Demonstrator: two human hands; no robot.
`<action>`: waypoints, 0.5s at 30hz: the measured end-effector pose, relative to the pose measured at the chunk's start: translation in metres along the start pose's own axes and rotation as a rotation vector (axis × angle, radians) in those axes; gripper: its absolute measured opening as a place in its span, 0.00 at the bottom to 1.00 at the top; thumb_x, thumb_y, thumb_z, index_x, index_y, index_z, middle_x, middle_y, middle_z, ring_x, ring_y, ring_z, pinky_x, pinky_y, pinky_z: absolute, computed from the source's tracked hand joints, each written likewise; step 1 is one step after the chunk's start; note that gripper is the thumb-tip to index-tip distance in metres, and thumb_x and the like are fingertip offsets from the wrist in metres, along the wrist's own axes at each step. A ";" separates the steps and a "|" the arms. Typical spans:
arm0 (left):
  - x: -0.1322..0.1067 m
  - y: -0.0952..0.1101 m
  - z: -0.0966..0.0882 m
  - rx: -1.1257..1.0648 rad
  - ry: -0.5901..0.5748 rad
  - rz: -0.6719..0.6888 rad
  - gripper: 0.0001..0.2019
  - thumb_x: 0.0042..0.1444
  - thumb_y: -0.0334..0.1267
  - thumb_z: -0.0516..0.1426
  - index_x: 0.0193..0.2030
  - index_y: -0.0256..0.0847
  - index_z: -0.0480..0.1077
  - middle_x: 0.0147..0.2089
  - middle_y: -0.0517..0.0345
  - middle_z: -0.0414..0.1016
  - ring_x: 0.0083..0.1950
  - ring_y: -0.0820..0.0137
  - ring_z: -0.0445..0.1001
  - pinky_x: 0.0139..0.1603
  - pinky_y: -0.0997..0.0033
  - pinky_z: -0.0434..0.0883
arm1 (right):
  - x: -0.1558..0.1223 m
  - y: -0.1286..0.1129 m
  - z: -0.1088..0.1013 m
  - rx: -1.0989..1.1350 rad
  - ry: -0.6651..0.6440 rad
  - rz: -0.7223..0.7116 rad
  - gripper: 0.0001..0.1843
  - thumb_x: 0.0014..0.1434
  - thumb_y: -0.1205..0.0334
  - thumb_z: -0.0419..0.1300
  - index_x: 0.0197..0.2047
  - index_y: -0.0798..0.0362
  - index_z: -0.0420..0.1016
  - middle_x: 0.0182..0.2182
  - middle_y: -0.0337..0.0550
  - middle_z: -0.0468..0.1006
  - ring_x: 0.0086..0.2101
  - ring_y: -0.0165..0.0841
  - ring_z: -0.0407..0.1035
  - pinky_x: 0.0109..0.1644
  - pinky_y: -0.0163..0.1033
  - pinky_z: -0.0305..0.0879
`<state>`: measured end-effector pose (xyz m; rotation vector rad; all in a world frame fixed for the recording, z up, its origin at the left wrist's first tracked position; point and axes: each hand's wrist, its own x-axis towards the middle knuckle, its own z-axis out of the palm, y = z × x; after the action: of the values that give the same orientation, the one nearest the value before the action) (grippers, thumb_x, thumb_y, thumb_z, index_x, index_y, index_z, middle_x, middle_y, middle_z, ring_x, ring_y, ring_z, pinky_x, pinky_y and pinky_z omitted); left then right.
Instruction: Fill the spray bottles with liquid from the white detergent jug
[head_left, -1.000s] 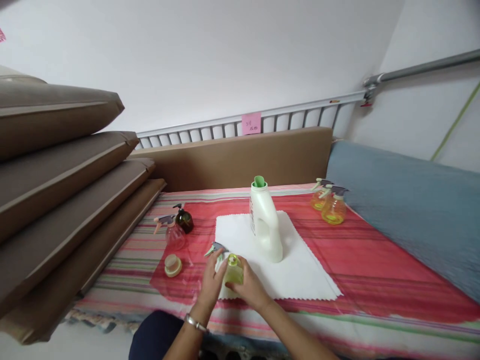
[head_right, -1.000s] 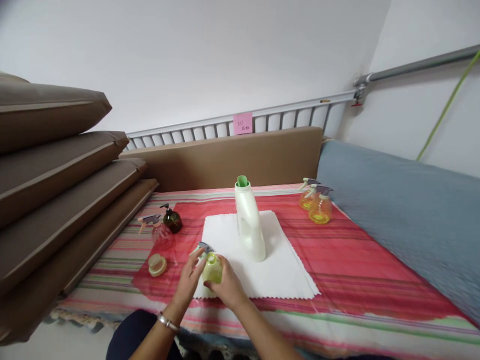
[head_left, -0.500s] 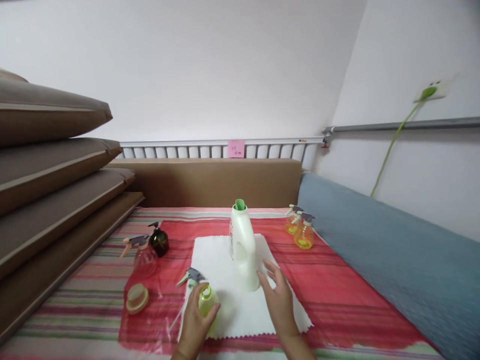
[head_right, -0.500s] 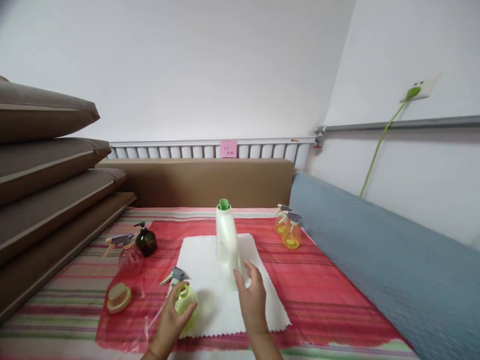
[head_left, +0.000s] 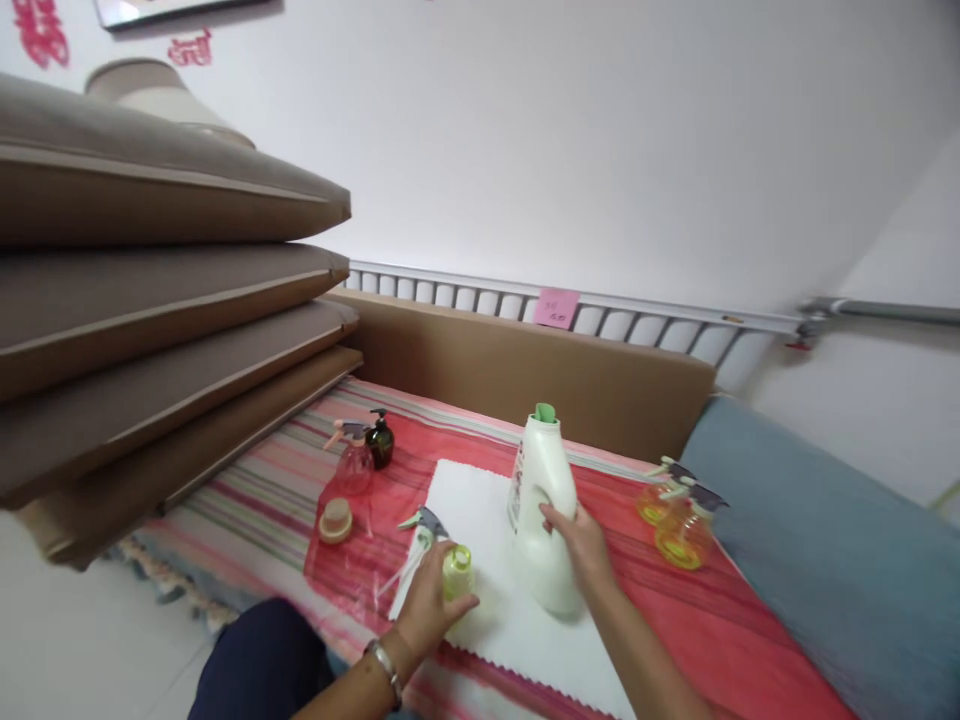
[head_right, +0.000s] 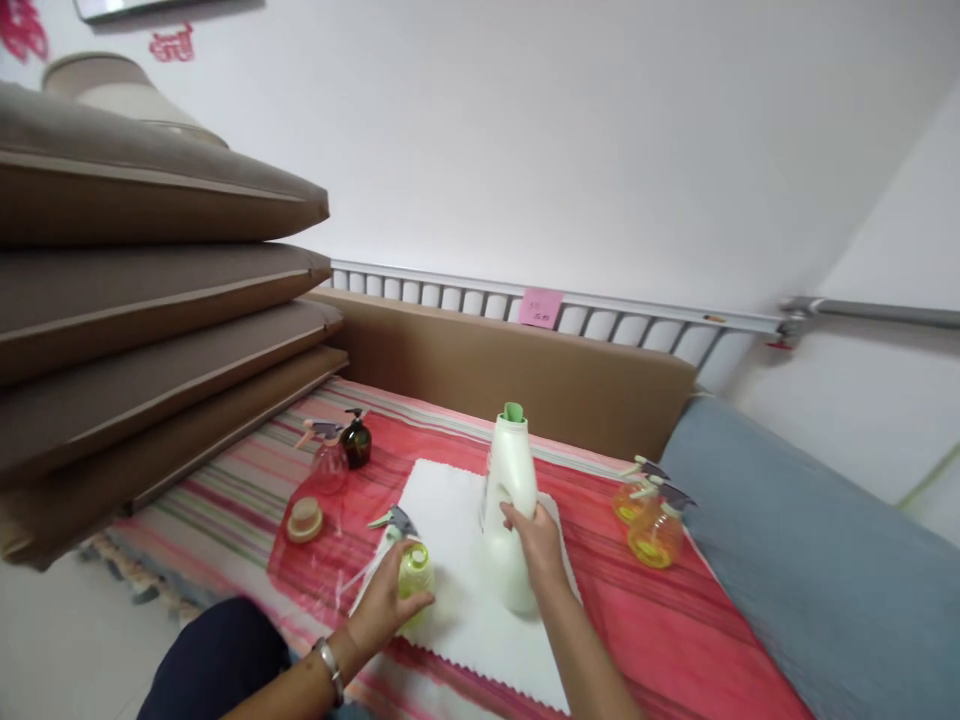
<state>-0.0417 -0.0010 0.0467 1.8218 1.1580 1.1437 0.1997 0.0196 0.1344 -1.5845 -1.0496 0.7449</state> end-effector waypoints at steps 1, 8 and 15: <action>0.000 0.002 -0.001 0.008 0.003 0.009 0.28 0.41 0.35 0.64 0.51 0.40 0.64 0.52 0.49 0.71 0.55 0.57 0.68 0.59 0.54 0.63 | -0.006 -0.006 -0.009 0.001 -0.024 0.004 0.12 0.54 0.55 0.60 0.27 0.54 0.65 0.20 0.30 0.68 0.21 0.27 0.64 0.26 0.33 0.60; 0.001 0.004 0.002 -0.002 0.026 0.048 0.27 0.39 0.34 0.65 0.48 0.41 0.65 0.49 0.51 0.71 0.53 0.57 0.69 0.57 0.53 0.64 | -0.067 -0.056 -0.085 -0.121 -0.257 0.106 0.19 0.46 0.46 0.62 0.21 0.52 0.62 0.16 0.34 0.67 0.19 0.29 0.62 0.24 0.34 0.58; -0.002 0.003 0.005 -0.014 0.009 0.081 0.27 0.40 0.34 0.65 0.49 0.41 0.64 0.49 0.51 0.70 0.52 0.58 0.68 0.56 0.55 0.64 | -0.119 -0.081 -0.117 -0.375 -0.430 0.217 0.24 0.45 0.37 0.59 0.21 0.52 0.66 0.15 0.35 0.65 0.21 0.31 0.62 0.29 0.34 0.61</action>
<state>-0.0362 -0.0043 0.0466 1.8698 1.0876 1.2031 0.2306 -0.1314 0.2373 -1.9291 -1.4032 1.1207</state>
